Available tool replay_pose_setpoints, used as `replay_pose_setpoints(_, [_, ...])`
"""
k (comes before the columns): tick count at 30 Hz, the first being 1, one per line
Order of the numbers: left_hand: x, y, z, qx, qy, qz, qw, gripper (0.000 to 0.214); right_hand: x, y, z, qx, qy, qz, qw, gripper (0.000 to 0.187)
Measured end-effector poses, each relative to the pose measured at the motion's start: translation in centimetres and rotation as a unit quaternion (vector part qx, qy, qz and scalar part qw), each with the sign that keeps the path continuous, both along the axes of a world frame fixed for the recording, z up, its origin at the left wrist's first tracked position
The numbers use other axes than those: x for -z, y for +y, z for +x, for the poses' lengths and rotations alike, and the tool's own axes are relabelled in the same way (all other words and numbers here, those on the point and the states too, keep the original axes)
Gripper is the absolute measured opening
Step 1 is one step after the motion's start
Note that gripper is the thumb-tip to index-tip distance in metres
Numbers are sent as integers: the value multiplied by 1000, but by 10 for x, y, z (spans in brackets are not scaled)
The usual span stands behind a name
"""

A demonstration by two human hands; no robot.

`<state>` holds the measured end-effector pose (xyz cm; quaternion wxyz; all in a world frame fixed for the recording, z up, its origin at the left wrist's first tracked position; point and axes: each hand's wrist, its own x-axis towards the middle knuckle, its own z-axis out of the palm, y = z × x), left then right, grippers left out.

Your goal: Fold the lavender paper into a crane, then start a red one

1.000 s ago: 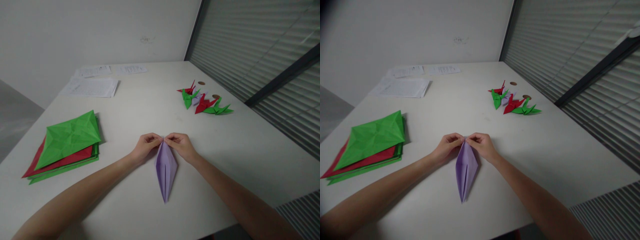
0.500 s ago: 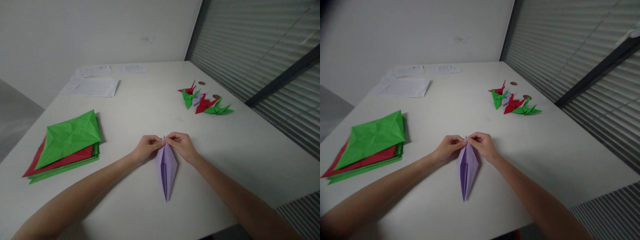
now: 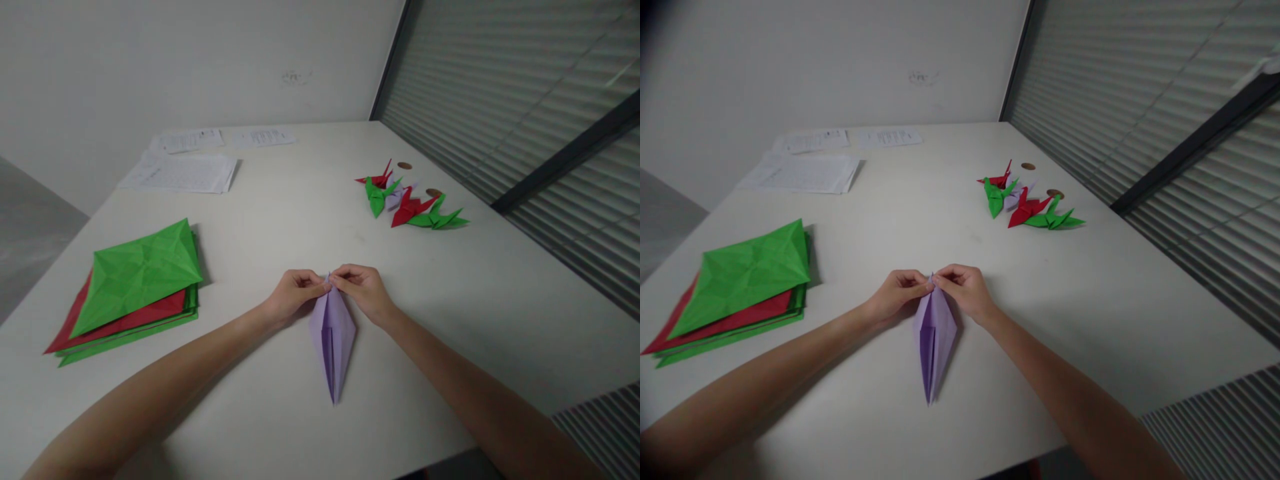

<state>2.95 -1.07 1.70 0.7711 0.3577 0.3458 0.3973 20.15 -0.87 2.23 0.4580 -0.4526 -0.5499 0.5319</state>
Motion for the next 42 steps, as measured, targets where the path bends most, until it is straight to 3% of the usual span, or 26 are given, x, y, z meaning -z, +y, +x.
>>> replay_pose_setpoints(21, [-14, 0, 1, 36, 26, -25, 999, 28, -7, -2, -1, -34, 14, 25, 999, 24])
replay_pose_setpoints(42, [-4, -4, 3, 33, 15, 5, 999, 29, -8, -3, -2, -16, 42, -12, 999, 24])
